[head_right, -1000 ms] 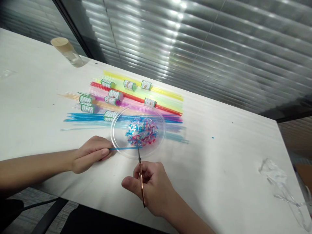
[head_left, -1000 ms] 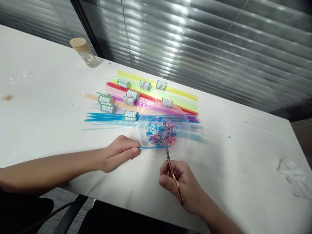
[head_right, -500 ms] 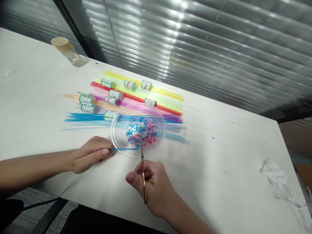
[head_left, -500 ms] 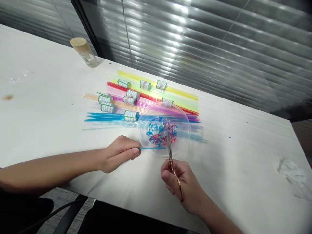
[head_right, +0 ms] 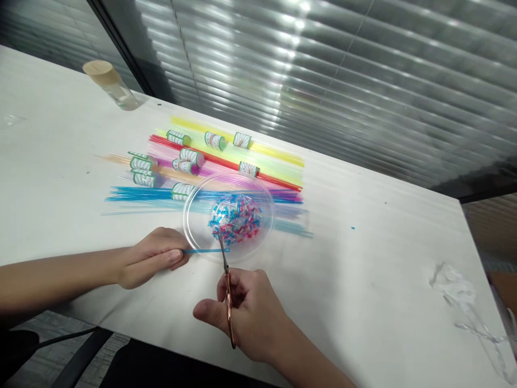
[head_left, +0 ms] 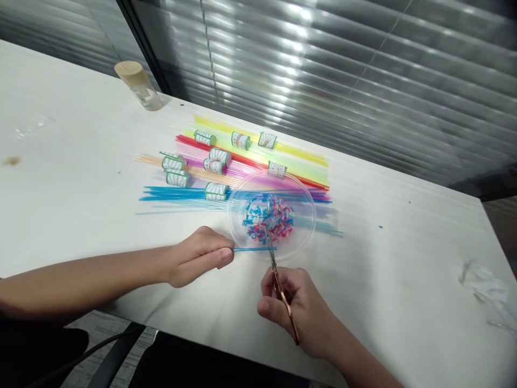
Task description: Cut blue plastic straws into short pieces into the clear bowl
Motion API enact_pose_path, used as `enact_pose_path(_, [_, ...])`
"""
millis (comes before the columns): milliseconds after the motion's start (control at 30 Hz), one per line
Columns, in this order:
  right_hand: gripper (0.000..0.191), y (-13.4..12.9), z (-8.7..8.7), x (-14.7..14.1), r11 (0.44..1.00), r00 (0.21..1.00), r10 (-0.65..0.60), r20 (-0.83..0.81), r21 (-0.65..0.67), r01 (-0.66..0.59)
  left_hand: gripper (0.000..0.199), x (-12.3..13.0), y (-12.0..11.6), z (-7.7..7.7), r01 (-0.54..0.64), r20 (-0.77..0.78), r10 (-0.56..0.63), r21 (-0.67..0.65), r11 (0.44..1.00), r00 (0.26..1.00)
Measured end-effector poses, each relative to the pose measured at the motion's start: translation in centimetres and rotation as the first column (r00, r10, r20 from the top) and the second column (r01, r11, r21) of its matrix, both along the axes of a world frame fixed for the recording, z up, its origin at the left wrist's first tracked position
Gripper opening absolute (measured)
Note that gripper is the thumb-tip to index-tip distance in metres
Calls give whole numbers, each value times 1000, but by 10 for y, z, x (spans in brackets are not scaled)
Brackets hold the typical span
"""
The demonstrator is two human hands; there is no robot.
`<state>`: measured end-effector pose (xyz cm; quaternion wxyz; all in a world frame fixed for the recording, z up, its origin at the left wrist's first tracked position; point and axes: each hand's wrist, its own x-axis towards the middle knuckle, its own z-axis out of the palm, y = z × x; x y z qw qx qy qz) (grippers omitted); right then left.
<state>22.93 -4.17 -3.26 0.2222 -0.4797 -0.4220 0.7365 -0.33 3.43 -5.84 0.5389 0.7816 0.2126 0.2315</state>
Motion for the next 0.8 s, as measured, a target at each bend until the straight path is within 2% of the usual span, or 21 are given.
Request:
enact_pose_path(333, [48, -1, 1, 0, 1000, 1000, -4, 20, -12, 4, 38, 0, 1, 0, 24, 3, -24, 1, 1000, 1000])
enact_pose_path(533, [49, 1, 0, -1, 1000, 999, 2, 50, 27, -3, 39, 0, 1, 0, 35, -12, -36, -6, 999, 999])
enact_pose_path(667, [49, 0, -4, -2, 997, 994, -46, 98, 62, 40, 40, 0, 1, 0, 35, -26, -35, 1, 999, 999])
enact_pose_path(800, [51, -2, -4, -1, 997, 999, -29, 45, 69, 26, 39, 1, 0, 1, 14, -5, -14, 11, 1000, 1000])
